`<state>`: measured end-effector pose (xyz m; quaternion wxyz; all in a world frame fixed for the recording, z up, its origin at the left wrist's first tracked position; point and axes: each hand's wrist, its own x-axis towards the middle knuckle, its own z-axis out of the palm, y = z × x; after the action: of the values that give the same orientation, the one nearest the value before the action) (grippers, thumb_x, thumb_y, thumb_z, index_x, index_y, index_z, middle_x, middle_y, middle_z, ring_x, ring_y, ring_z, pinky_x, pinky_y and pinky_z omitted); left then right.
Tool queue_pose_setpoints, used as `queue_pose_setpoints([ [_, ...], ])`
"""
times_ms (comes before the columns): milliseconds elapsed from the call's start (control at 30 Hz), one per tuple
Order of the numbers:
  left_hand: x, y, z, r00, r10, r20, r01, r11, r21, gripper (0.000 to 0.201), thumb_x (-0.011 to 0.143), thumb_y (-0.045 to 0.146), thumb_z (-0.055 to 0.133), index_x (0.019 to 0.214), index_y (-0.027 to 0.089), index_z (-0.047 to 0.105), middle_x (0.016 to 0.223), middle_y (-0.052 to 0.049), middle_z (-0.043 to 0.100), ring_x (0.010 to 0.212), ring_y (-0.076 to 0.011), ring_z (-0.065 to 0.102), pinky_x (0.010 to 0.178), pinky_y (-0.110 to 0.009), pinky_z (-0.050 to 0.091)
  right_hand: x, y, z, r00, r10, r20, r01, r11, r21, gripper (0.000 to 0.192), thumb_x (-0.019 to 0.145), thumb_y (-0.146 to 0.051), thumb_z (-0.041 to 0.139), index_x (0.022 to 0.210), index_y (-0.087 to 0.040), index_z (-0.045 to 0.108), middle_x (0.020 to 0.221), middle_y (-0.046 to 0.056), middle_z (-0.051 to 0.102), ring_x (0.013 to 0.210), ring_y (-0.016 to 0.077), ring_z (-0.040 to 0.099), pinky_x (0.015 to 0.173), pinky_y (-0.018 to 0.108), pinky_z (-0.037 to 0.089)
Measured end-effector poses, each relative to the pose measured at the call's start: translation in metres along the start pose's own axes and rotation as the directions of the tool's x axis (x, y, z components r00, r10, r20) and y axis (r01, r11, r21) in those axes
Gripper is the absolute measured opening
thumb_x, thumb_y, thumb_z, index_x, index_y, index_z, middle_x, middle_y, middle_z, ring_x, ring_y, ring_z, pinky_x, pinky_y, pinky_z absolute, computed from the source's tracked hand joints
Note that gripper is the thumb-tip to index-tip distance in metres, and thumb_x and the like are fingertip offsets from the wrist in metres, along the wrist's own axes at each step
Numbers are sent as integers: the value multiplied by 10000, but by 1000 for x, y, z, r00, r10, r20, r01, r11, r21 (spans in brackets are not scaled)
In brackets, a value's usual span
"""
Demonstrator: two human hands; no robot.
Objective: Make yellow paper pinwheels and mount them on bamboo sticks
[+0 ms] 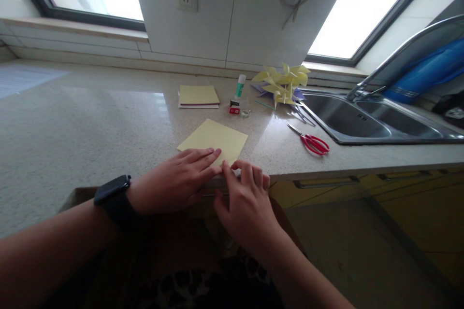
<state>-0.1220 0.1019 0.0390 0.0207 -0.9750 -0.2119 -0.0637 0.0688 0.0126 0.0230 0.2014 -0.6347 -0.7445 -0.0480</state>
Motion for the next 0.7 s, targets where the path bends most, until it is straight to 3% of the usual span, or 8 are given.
queue_pose_setpoints([
  [333, 0, 1, -1, 1000, 0, -30, -1, 999, -32, 645, 857, 172, 637, 1464, 189, 420, 1611, -168, 369, 1484, -313, 353, 1193, -466, 335, 0, 24, -7, 994, -93, -63, 94, 996, 2, 355, 911, -288, 598, 1262, -275, 649, 1265, 84, 589, 1135, 308, 487, 936, 489, 372],
  [700, -1, -1, 0, 999, -26, -45, 22, 997, -73, 632, 841, 182, 634, 1436, 145, 422, 1608, -159, 378, 1493, -276, 335, 1212, -447, 323, -19, 17, -4, 991, -82, -109, 81, 997, -14, 392, 927, -288, 590, 1313, -226, 623, 1238, 86, 615, 1103, 286, 505, 933, 457, 373],
])
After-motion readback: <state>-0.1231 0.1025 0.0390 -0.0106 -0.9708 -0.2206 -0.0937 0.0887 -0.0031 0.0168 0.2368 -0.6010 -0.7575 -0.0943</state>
